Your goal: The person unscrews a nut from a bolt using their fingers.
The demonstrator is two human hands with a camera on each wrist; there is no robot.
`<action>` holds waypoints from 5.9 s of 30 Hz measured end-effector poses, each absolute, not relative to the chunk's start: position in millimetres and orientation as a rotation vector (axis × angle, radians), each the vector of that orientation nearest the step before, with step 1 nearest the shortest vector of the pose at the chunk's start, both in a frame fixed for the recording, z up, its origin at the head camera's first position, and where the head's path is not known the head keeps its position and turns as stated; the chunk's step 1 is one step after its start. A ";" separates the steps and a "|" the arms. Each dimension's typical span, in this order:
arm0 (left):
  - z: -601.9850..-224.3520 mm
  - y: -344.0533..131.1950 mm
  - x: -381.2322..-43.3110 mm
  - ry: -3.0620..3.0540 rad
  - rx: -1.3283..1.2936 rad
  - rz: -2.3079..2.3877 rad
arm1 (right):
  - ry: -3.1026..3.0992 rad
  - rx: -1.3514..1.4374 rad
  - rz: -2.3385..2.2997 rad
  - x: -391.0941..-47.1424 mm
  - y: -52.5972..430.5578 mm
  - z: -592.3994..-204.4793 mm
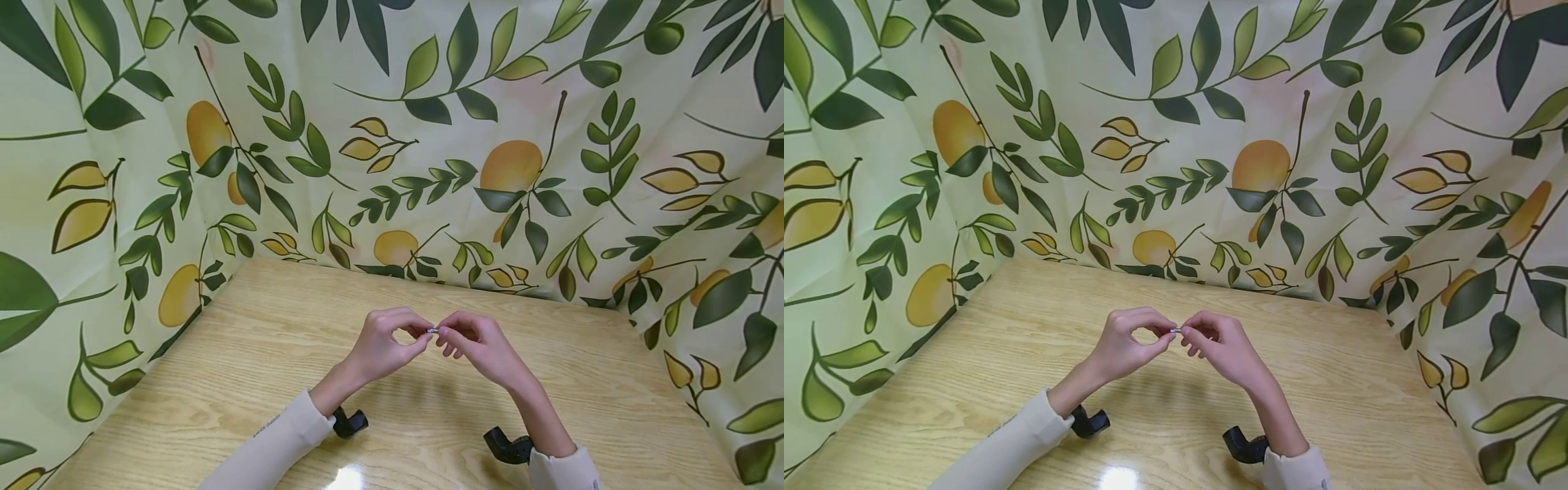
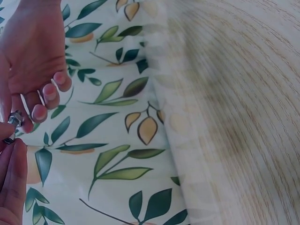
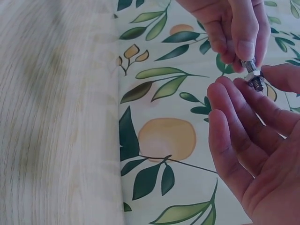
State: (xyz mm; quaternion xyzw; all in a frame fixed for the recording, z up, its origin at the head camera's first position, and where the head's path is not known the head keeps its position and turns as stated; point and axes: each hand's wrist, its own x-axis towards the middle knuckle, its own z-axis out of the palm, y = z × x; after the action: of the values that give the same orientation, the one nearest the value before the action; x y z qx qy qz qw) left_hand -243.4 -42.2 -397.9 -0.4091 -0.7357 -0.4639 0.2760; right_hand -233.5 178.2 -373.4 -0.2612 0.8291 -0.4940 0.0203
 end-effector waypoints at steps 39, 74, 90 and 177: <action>-398.4 -42.3 -241.0 -2.055 -0.983 -1.604 | 2.630 -0.738 -1.573 -230.7 175.7 -371.1; -392.2 -43.5 -240.0 -2.111 -0.721 -2.046 | 2.559 -0.805 -1.629 -232.7 177.1 -373.7; -394.7 -42.1 -240.8 -2.096 -0.750 -2.054 | 2.515 -0.787 -1.584 -233.7 176.7 -374.2; -393.8 -39.6 -240.3 -2.133 -0.755 -1.934 | 2.602 -0.830 -1.607 -232.6 177.0 -374.2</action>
State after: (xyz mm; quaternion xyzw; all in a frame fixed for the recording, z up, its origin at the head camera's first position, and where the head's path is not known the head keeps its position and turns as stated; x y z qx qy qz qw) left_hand -240.3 -39.6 -393.8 -0.2530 -0.7141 -0.6475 0.0826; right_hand -232.6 177.0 -374.2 -0.2620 0.8211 -0.5069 -0.0138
